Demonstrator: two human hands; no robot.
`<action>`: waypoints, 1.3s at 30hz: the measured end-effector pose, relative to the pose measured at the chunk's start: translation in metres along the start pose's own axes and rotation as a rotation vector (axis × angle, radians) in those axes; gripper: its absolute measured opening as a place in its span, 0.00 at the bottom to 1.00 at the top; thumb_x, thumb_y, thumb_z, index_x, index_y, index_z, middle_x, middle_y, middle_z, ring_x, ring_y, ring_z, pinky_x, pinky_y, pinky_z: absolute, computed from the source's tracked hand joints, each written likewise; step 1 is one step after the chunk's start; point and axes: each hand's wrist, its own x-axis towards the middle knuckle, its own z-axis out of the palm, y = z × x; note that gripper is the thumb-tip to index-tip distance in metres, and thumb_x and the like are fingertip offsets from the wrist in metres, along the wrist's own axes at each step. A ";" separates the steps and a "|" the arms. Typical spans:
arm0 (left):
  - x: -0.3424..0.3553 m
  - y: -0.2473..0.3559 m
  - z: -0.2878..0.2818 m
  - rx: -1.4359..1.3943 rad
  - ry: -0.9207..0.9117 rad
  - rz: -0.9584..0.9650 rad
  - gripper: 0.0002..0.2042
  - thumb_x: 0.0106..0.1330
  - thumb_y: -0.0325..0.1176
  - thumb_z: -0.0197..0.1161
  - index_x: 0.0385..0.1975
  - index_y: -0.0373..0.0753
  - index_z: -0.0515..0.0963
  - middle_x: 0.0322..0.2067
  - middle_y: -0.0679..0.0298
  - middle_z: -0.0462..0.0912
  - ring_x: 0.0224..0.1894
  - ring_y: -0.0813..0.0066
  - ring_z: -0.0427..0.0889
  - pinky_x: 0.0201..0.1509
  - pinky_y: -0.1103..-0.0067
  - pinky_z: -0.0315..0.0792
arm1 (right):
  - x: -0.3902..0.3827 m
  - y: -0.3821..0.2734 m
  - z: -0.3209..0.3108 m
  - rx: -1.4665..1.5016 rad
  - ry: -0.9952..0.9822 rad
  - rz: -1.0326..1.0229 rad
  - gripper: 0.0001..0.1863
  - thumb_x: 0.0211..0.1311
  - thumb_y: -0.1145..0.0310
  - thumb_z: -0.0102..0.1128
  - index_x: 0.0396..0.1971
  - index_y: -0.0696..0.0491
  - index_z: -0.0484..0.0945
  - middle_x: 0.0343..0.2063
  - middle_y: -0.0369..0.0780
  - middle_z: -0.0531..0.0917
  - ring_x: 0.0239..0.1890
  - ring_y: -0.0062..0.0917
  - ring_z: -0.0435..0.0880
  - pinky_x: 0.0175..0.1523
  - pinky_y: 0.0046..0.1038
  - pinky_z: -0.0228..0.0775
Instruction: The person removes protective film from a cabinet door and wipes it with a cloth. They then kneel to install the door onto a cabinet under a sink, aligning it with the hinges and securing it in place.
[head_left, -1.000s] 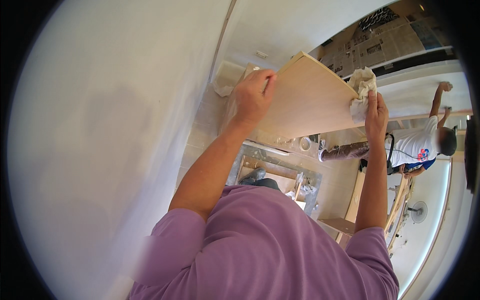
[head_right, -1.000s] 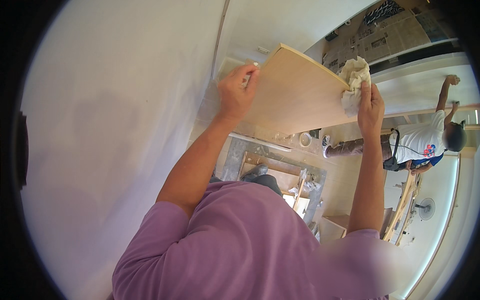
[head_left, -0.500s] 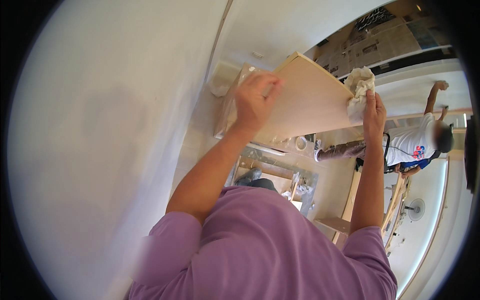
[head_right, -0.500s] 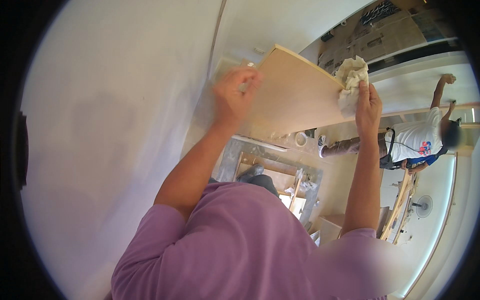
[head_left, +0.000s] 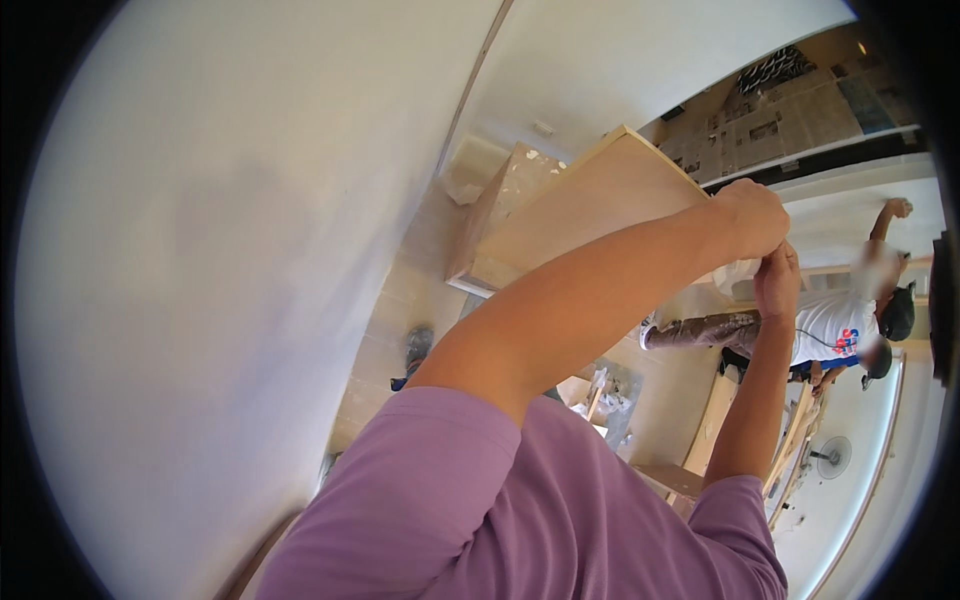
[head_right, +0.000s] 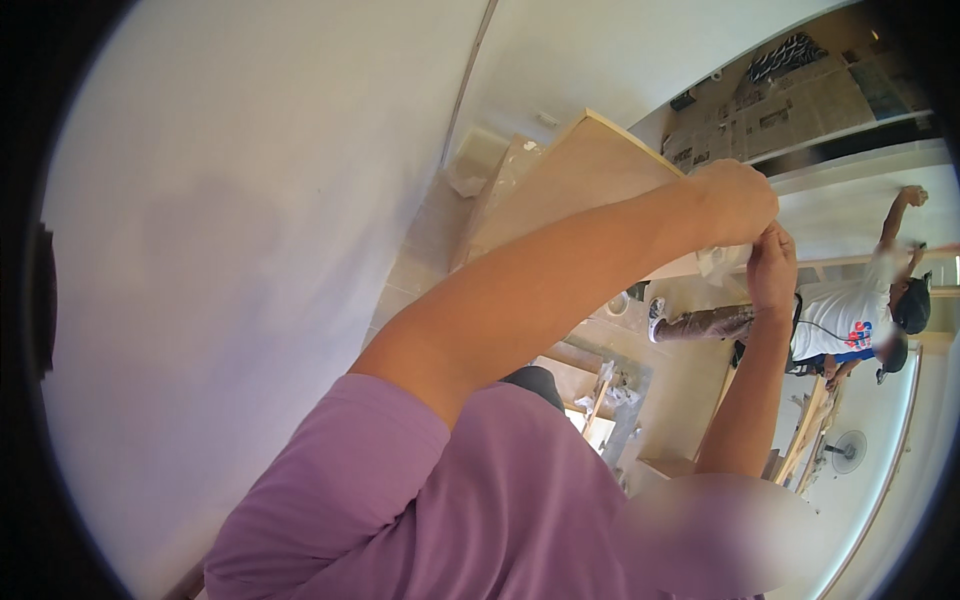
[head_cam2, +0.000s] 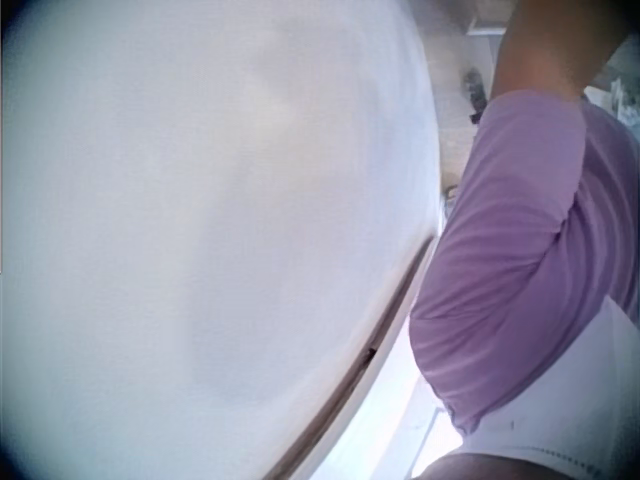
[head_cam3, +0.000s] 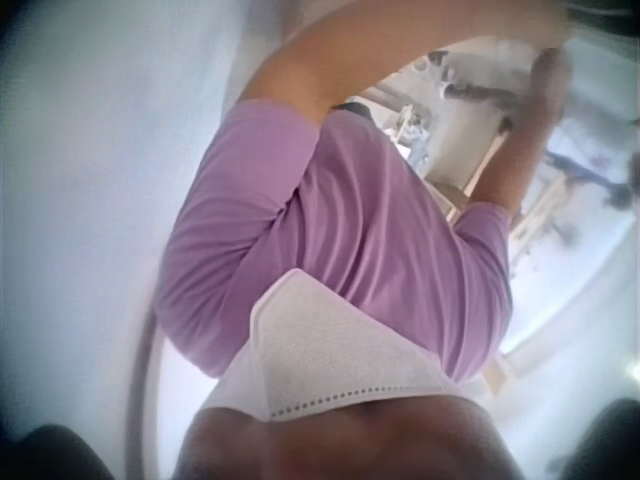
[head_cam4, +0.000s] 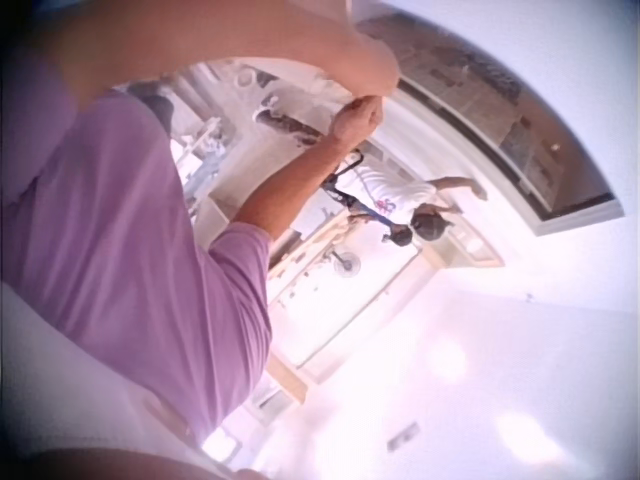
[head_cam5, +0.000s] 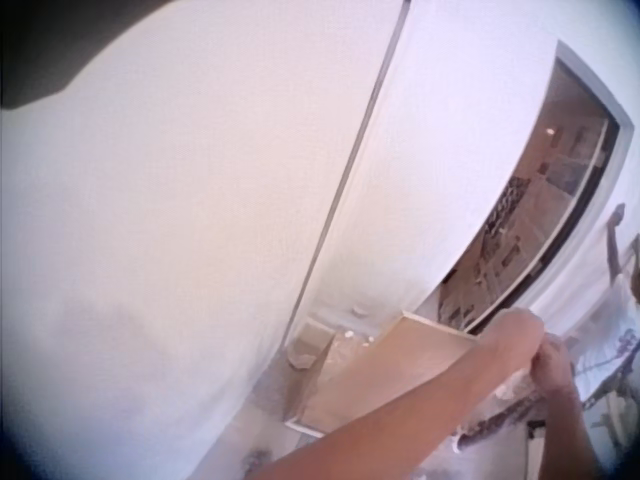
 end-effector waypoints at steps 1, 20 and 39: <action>0.002 -0.003 0.006 0.026 0.014 -0.006 0.10 0.60 0.39 0.66 0.34 0.40 0.89 0.41 0.50 0.87 0.49 0.51 0.85 0.53 0.63 0.79 | 0.005 -0.001 -0.002 -0.038 -0.008 -0.025 0.17 0.77 0.59 0.52 0.49 0.57 0.80 0.41 0.33 0.83 0.42 0.15 0.77 0.50 0.20 0.66; -0.225 -0.121 0.076 -0.384 0.849 -0.515 0.09 0.72 0.33 0.64 0.39 0.32 0.76 0.35 0.58 0.80 0.36 0.70 0.78 0.42 0.75 0.72 | 0.010 -0.059 0.111 -0.963 -0.110 -0.042 0.31 0.65 0.40 0.64 0.52 0.55 0.81 0.37 0.49 0.87 0.41 0.39 0.86 0.49 0.35 0.75; -0.222 -0.130 0.064 -1.456 1.286 -0.608 0.16 0.81 0.40 0.52 0.48 0.32 0.79 0.44 0.66 0.84 0.47 0.80 0.82 0.51 0.80 0.76 | 0.021 -0.042 0.109 -1.108 -0.121 -0.129 0.29 0.61 0.38 0.64 0.41 0.51 0.82 0.25 0.47 0.85 0.32 0.44 0.84 0.39 0.41 0.73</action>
